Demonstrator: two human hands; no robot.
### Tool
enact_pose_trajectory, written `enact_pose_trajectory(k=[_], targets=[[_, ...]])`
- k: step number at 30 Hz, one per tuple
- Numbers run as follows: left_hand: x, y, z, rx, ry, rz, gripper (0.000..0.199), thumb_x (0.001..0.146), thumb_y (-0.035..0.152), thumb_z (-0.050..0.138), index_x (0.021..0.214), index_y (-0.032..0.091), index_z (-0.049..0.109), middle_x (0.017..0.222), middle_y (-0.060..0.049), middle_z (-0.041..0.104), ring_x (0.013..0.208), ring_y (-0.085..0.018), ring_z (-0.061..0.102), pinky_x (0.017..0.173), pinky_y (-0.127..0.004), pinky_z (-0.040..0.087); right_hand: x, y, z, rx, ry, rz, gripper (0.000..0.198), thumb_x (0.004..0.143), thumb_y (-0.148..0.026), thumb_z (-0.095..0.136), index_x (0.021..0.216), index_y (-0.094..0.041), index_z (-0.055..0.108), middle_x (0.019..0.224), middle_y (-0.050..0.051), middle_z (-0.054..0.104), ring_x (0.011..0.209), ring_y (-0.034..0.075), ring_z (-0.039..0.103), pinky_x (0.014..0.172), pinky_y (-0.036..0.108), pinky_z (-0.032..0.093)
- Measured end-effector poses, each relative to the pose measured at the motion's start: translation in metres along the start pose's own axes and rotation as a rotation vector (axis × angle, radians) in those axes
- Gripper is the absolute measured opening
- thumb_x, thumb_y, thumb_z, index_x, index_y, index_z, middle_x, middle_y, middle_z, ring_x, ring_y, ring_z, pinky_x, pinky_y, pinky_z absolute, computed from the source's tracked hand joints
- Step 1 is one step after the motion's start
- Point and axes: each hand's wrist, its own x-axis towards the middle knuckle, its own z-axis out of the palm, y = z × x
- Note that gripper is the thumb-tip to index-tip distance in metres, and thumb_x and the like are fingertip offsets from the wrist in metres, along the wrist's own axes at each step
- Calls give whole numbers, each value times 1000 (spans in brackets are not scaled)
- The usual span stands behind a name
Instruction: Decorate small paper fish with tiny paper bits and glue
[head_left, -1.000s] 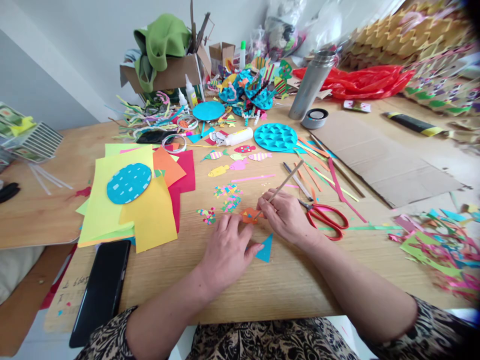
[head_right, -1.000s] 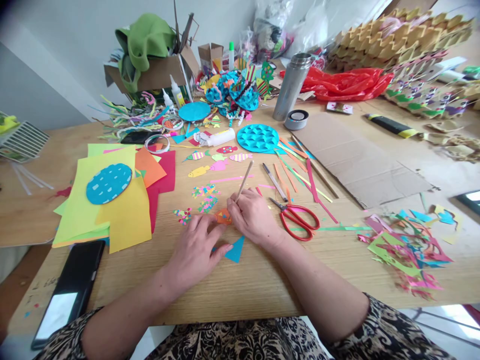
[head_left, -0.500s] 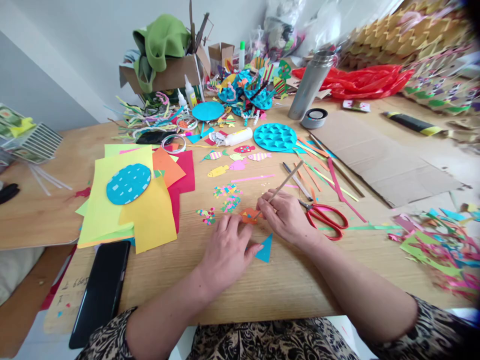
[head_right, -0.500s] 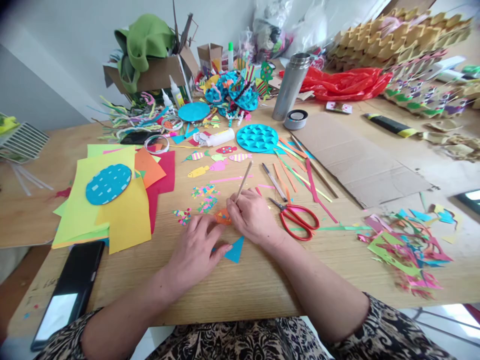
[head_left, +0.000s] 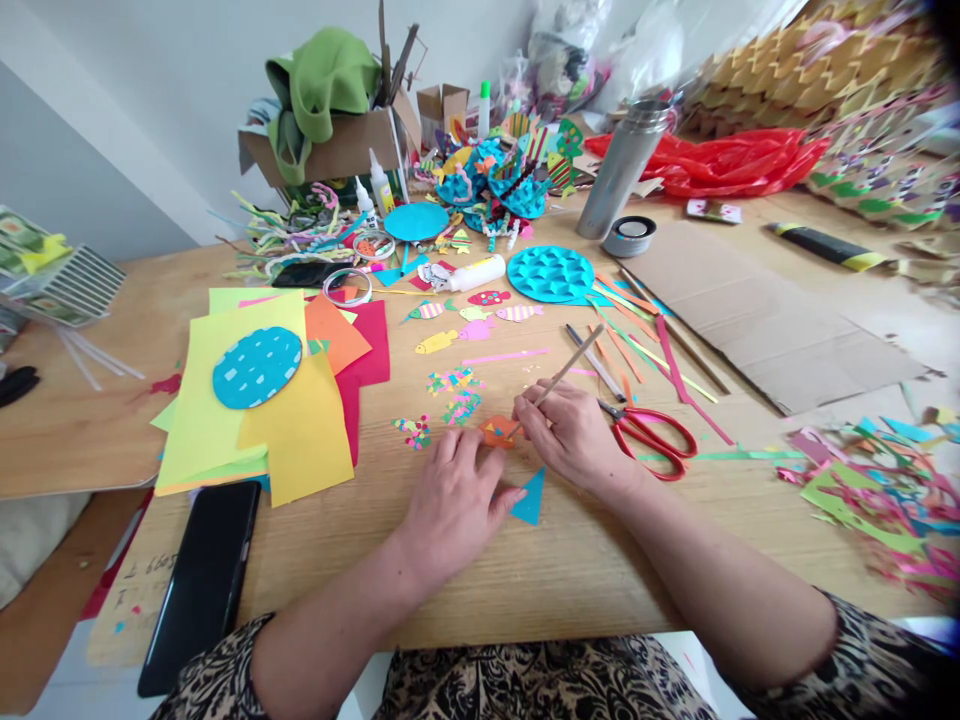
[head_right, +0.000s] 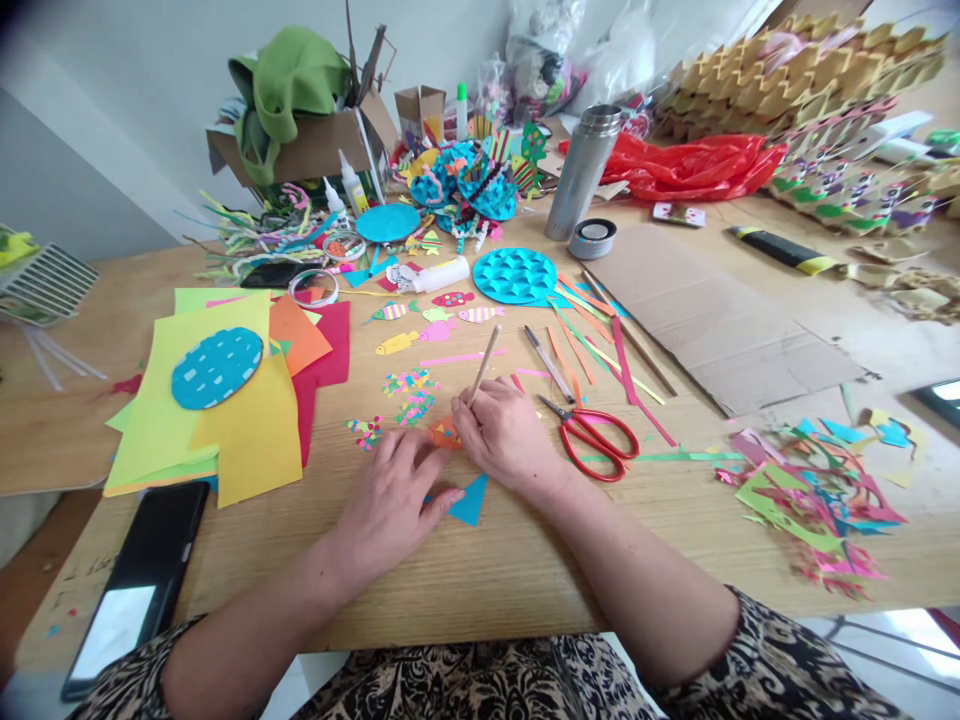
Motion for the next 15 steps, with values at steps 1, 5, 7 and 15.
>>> enact_pose_trajectory(k=[1, 5, 7, 15], targets=[[0, 0, 0, 1, 1, 1, 37, 88, 49, 58, 109, 19, 62, 114, -11, 54, 109, -30, 46, 93, -49, 46, 0, 0, 0, -4, 0, -1, 35, 95, -22, 39, 61, -21, 47, 58, 3, 56, 58, 15, 51, 61, 30, 38], [0, 0, -1, -1, -5, 1, 36, 88, 49, 58, 107, 18, 62, 113, -12, 54, 109, -30, 46, 93, -48, 47, 0, 0, 1, -11, -4, 6, 35, 95, -23, 39, 62, -21, 47, 58, 3, 56, 58, 15, 51, 60, 30, 39], [1, 1, -2, -4, -8, 0, 36, 88, 48, 59, 107, 17, 62, 113, -12, 54, 109, -30, 46, 93, -48, 47, -1, 0, 1, -6, -2, 5, 35, 96, -24, 39, 62, -21, 47, 59, 3, 56, 58, 15, 51, 60, 30, 39], [0, 1, 0, -11, -3, -5, 37, 88, 47, 58, 110, 18, 61, 115, -12, 53, 109, -30, 45, 94, -48, 46, 0, -1, 0, 16, -8, 21, 37, 96, -25, 38, 60, -21, 46, 59, 3, 56, 59, 15, 52, 61, 29, 39]])
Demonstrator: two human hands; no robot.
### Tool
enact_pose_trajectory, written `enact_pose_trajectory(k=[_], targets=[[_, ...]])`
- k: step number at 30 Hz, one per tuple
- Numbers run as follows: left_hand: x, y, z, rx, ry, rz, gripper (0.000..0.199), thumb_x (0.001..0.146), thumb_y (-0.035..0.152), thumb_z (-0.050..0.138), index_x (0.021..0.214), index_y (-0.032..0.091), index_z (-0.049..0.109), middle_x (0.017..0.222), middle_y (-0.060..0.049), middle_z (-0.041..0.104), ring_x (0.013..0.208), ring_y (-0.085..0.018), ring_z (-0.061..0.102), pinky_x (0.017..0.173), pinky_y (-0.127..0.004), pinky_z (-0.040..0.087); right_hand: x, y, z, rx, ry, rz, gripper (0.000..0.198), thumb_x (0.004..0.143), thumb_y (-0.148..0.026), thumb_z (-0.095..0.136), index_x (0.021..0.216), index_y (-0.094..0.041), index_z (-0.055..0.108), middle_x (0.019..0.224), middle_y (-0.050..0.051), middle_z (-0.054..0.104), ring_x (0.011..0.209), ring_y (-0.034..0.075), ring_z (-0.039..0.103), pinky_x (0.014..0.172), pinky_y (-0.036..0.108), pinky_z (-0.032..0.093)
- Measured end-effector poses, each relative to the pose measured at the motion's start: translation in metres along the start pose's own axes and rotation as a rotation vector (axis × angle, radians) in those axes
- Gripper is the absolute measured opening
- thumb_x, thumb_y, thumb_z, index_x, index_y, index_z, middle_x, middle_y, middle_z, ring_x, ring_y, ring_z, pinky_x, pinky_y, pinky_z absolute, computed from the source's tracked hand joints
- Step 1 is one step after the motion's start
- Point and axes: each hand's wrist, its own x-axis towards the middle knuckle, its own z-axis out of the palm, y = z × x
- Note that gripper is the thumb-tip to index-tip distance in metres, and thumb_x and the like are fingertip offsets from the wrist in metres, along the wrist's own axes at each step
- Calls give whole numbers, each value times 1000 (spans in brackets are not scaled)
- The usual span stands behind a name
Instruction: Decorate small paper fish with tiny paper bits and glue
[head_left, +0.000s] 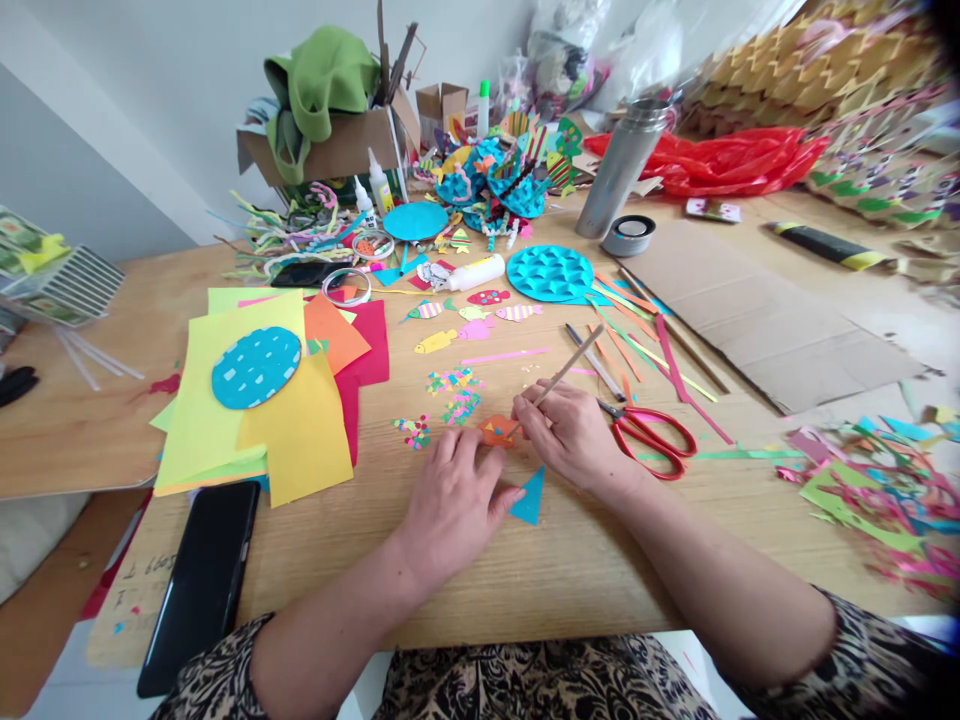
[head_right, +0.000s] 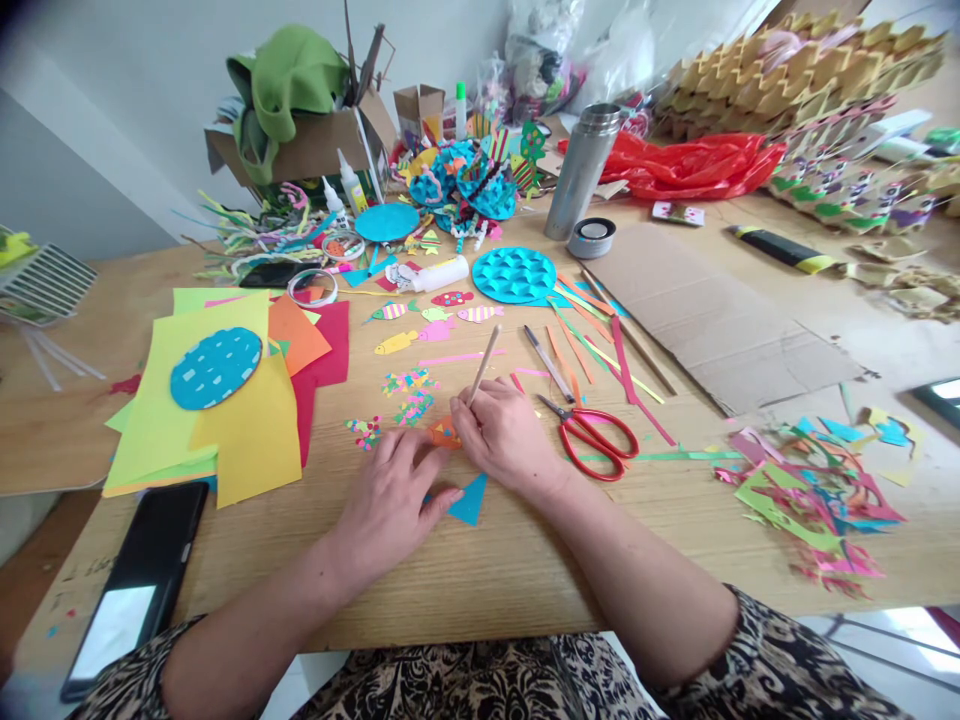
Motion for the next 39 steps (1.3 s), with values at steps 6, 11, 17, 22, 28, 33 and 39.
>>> enact_pose_trajectory(k=[6, 11, 17, 22, 28, 33, 39], targets=[[-1, 0, 1, -1, -8, 6, 44, 89, 47, 57, 124, 21, 57, 117, -12, 52, 109, -30, 44, 93, -48, 46, 0, 0, 0, 12, 8, 16, 36, 96, -25, 39, 62, -21, 47, 58, 3, 56, 57, 14, 52, 60, 29, 39], [-1, 0, 1, 4, -12, -4, 49, 89, 48, 57, 132, 23, 53, 117, -12, 52, 109, -30, 44, 93, -49, 46, 0, -1, 0, 21, 14, 25, 35, 96, -26, 40, 61, -22, 47, 58, 3, 56, 57, 15, 52, 59, 29, 39], [0, -1, 2, 18, -4, 1, 49, 90, 47, 57, 132, 23, 54, 116, -12, 52, 110, -30, 44, 94, -49, 45, 1, -3, -2, 71, 16, 101, 38, 96, -28, 39, 60, -21, 50, 57, 3, 58, 54, 14, 53, 58, 29, 41], [0, -1, 3, 23, 17, 8, 48, 88, 48, 59, 128, 21, 57, 117, -12, 52, 109, -31, 44, 93, -48, 46, 1, -1, -3, 125, 71, 221, 39, 97, -33, 39, 63, -20, 56, 55, 2, 59, 51, 15, 55, 57, 29, 42], [0, 0, 2, 23, 13, 6, 47, 89, 47, 58, 128, 21, 56, 117, -12, 52, 108, -30, 45, 93, -48, 46, 1, 1, -1, 80, 18, 158, 38, 96, -29, 39, 64, -19, 56, 56, 2, 59, 51, 14, 54, 55, 28, 41], [-1, 1, 3, 30, 28, 4, 46, 88, 47, 60, 127, 22, 57, 117, -11, 53, 109, -30, 46, 92, -48, 47, -2, 2, -3, 143, 129, 159, 39, 96, -32, 42, 62, -20, 56, 56, 2, 59, 53, 15, 57, 57, 29, 43], [-2, 1, 3, 48, 48, 26, 51, 89, 47, 59, 130, 18, 54, 120, -12, 55, 109, -30, 47, 94, -48, 46, -4, 6, -4, 276, 220, 260, 39, 95, -39, 46, 65, -19, 61, 55, 1, 59, 51, 14, 57, 51, 28, 44]])
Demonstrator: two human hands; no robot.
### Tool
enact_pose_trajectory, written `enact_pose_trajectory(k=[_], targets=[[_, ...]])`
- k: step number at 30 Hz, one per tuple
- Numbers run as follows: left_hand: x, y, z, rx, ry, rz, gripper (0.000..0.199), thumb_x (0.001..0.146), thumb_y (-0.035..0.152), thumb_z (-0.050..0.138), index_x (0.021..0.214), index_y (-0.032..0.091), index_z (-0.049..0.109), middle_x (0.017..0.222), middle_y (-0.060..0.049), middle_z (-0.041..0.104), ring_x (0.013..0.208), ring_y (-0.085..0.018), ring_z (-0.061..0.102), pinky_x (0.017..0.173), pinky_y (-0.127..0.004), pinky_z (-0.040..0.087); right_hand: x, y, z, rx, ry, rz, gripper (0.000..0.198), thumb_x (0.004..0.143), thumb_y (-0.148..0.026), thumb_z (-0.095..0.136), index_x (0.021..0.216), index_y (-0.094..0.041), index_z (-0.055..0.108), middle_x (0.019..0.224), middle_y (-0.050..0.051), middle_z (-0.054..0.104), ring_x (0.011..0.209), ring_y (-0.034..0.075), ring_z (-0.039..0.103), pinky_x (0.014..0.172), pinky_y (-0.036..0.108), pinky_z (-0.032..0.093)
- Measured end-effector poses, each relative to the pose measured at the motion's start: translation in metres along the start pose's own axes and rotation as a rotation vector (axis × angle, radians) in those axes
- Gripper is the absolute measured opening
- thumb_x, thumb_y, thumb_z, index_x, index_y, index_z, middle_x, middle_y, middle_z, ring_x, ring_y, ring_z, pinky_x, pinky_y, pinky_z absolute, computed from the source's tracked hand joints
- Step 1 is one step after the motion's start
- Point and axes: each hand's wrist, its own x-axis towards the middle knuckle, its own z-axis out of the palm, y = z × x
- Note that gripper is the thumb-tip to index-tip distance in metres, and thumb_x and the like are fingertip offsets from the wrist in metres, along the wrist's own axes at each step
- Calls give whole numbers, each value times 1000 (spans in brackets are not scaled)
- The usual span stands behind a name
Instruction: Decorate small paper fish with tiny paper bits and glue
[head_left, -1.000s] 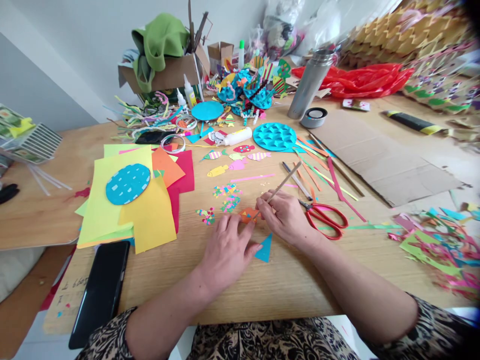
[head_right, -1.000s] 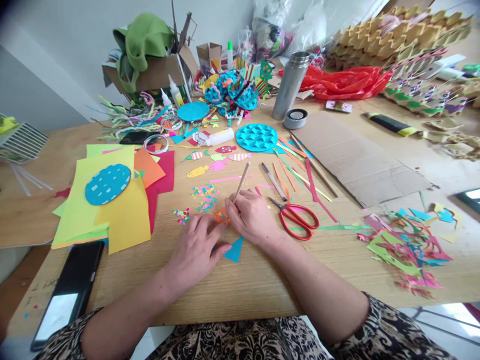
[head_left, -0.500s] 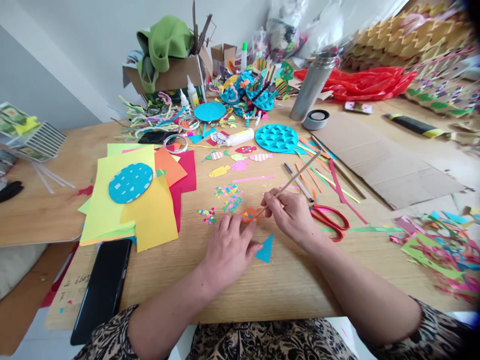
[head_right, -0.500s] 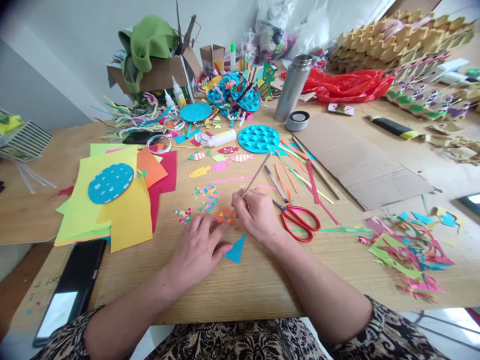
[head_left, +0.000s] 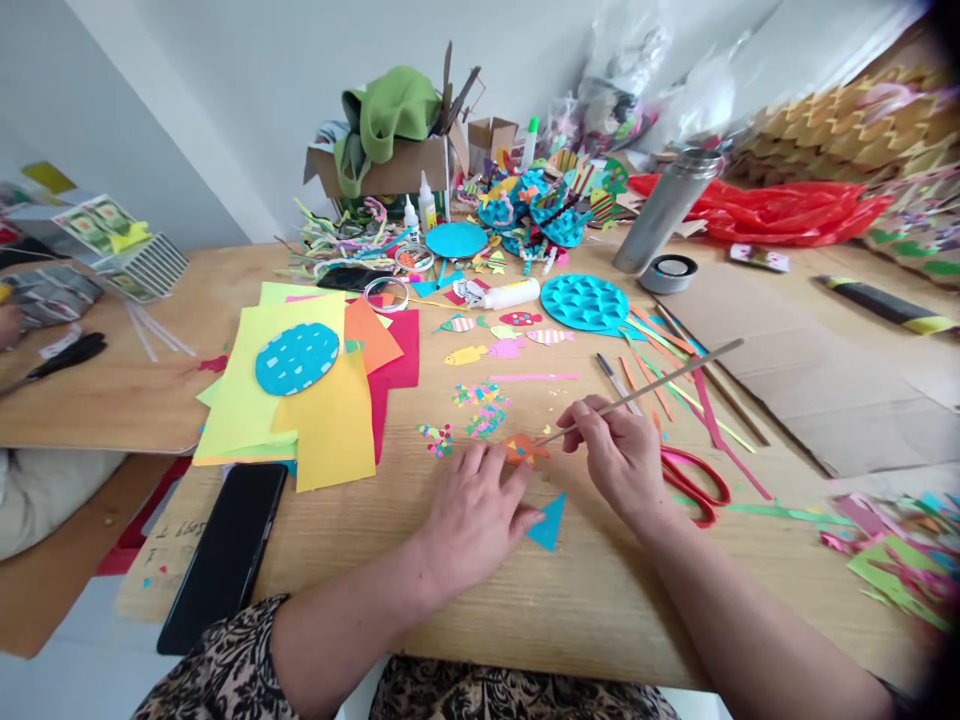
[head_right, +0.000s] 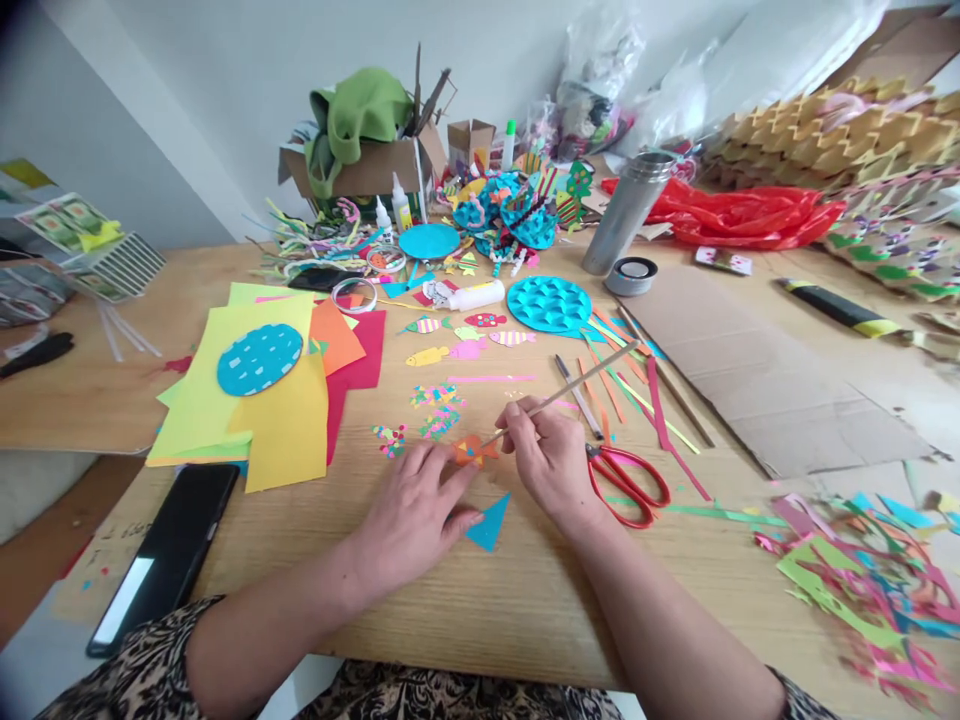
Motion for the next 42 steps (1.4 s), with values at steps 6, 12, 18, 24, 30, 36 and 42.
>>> enact_pose_trajectory(k=[6, 12, 18, 24, 30, 36, 42], targets=[[-1, 1, 0, -21, 29, -3, 47, 90, 48, 57, 125, 17, 56, 116, -10, 58, 108, -29, 49, 93, -46, 46, 3, -1, 4, 39, 9, 44, 41, 93, -43, 47, 65, -19, 62, 54, 1, 59, 51, 14, 57, 52, 28, 44], [-2, 2, 0, -11, 49, 7, 37, 90, 48, 57, 103, 13, 63, 106, -10, 63, 107, -28, 51, 93, -45, 46, 7, -3, 6, 66, 36, 56, 41, 92, -47, 48, 66, -19, 63, 56, 2, 60, 53, 14, 57, 52, 27, 43], [-2, 2, 1, 19, 49, 28, 40, 91, 50, 55, 97, 11, 65, 98, -11, 66, 103, -28, 55, 89, -44, 48, 12, -3, 4, 78, 40, 77, 39, 93, -46, 48, 72, -18, 64, 59, 2, 62, 57, 15, 59, 58, 29, 45], [-3, 2, 2, 24, 71, 36, 39, 91, 48, 55, 94, 12, 67, 93, -11, 67, 98, -27, 56, 86, -43, 49, 23, -15, 0, 38, -30, 95, 34, 93, -42, 49, 75, -18, 66, 73, 4, 66, 69, 17, 62, 66, 31, 45], [-3, 2, 4, 37, 93, 37, 37, 91, 47, 56, 91, 11, 68, 90, -10, 66, 95, -27, 56, 85, -42, 49, 38, -31, 8, 75, -44, 36, 29, 91, -38, 50, 76, -18, 65, 80, 5, 66, 76, 18, 62, 71, 32, 44], [-3, 3, 3, 57, 109, 41, 37, 90, 46, 57, 89, 11, 68, 90, -10, 65, 93, -26, 57, 82, -41, 50, 40, -26, 28, 142, 37, 40, 26, 91, -35, 49, 79, -18, 64, 72, 3, 63, 71, 17, 60, 68, 31, 43], [-2, 4, 5, 51, 140, 26, 36, 91, 46, 55, 82, 13, 65, 83, -8, 64, 87, -24, 57, 80, -39, 50, 31, -15, 35, 43, -16, 47, 25, 92, -34, 48, 77, -19, 61, 76, 3, 64, 66, 15, 57, 59, 29, 38]])
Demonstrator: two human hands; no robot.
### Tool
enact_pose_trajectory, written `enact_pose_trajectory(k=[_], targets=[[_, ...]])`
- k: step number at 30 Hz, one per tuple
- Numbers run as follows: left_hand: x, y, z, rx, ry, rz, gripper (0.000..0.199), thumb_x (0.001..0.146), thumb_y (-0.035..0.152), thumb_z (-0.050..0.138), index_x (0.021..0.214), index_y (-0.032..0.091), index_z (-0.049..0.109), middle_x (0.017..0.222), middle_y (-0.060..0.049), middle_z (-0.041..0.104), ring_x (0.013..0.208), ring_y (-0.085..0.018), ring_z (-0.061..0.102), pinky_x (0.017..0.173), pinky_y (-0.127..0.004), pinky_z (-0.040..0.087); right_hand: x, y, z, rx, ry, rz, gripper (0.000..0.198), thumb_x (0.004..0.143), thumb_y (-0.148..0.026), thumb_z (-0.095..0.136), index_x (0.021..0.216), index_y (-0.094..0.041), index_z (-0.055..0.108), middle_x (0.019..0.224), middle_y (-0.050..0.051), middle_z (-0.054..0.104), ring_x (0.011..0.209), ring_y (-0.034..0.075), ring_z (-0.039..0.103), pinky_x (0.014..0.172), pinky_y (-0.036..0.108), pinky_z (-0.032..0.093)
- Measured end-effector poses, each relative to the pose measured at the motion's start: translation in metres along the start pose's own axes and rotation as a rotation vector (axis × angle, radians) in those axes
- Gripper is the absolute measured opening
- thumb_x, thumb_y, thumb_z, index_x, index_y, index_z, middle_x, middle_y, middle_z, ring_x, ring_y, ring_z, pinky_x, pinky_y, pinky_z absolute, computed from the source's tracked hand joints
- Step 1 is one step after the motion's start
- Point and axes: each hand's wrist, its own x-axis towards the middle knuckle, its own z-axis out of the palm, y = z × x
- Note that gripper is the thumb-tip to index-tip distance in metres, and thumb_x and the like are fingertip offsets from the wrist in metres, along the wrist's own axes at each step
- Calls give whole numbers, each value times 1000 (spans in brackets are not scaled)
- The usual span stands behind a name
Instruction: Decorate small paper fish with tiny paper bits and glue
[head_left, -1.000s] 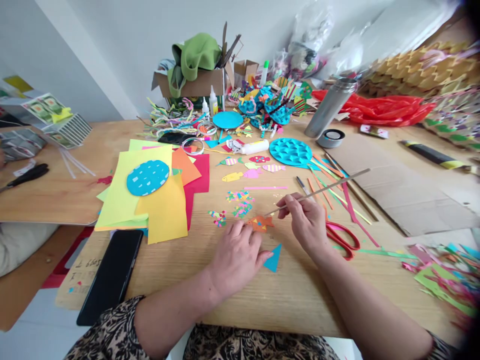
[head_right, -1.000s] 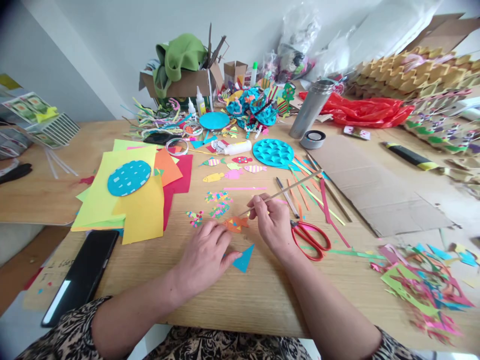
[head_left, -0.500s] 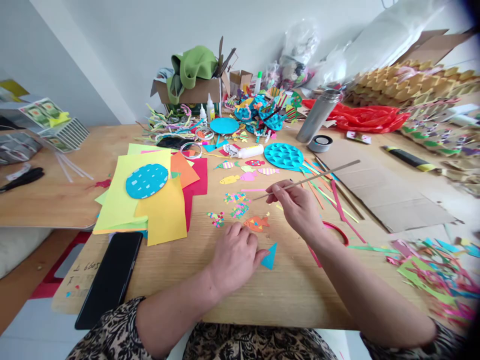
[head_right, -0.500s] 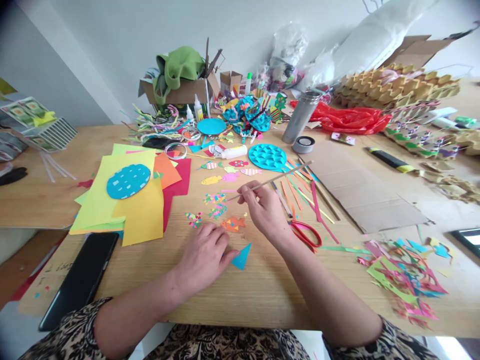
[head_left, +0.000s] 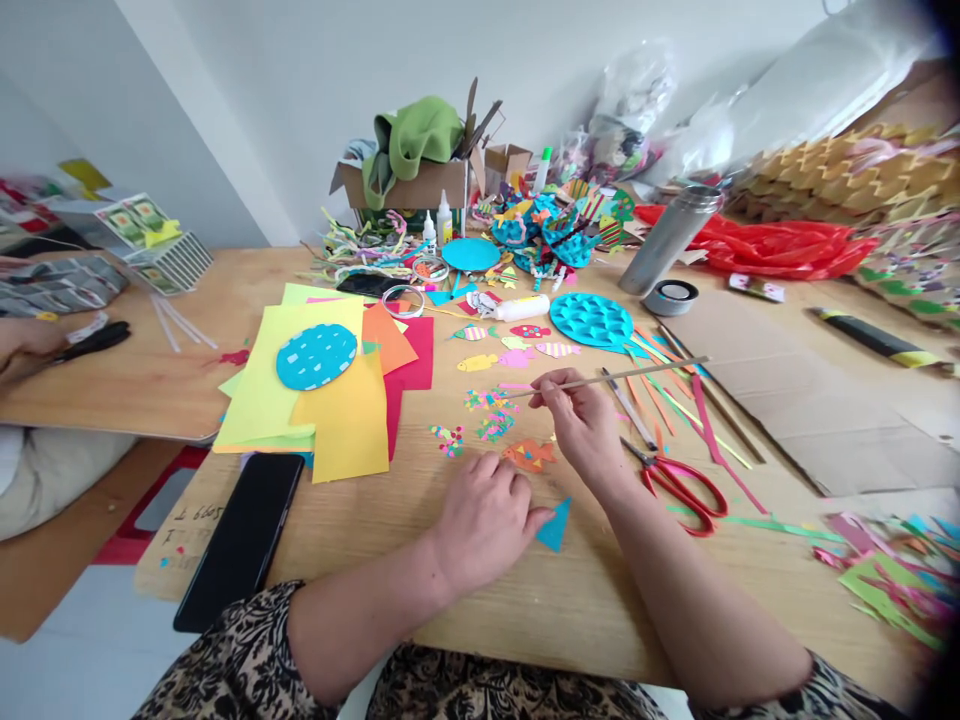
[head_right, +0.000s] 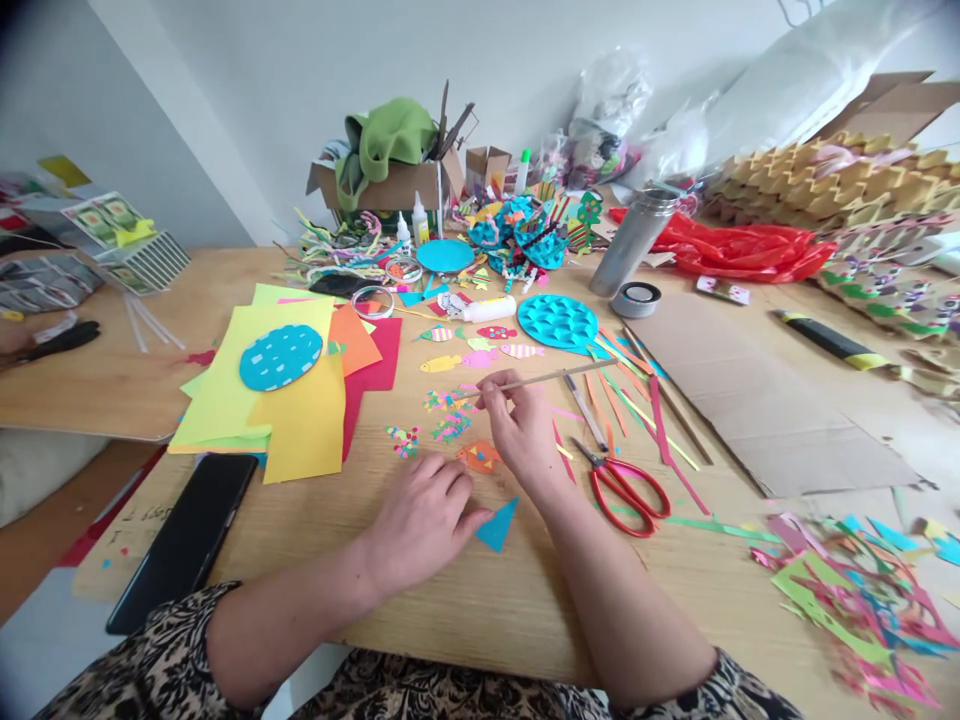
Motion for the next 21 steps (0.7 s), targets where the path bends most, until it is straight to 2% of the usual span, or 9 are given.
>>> enact_pose_trajectory(k=[7, 21], targets=[[0, -1, 2, -12, -11, -12, 37, 92, 47, 54, 84, 13, 65, 85, -8, 65, 90, -25, 58, 82, -40, 51, -2, 6, -1, -65, 10, -65, 24, 93, -36, 48, 81, -19, 60, 76, 4, 65, 69, 17, 61, 56, 28, 38], [-1, -2, 1, -36, -42, -24, 35, 90, 47, 57, 88, 13, 65, 92, -9, 67, 93, -25, 60, 82, -39, 52, 0, 18, -1, -106, 46, -135, 33, 96, -44, 43, 77, -21, 56, 76, 4, 66, 71, 18, 62, 68, 31, 44]])
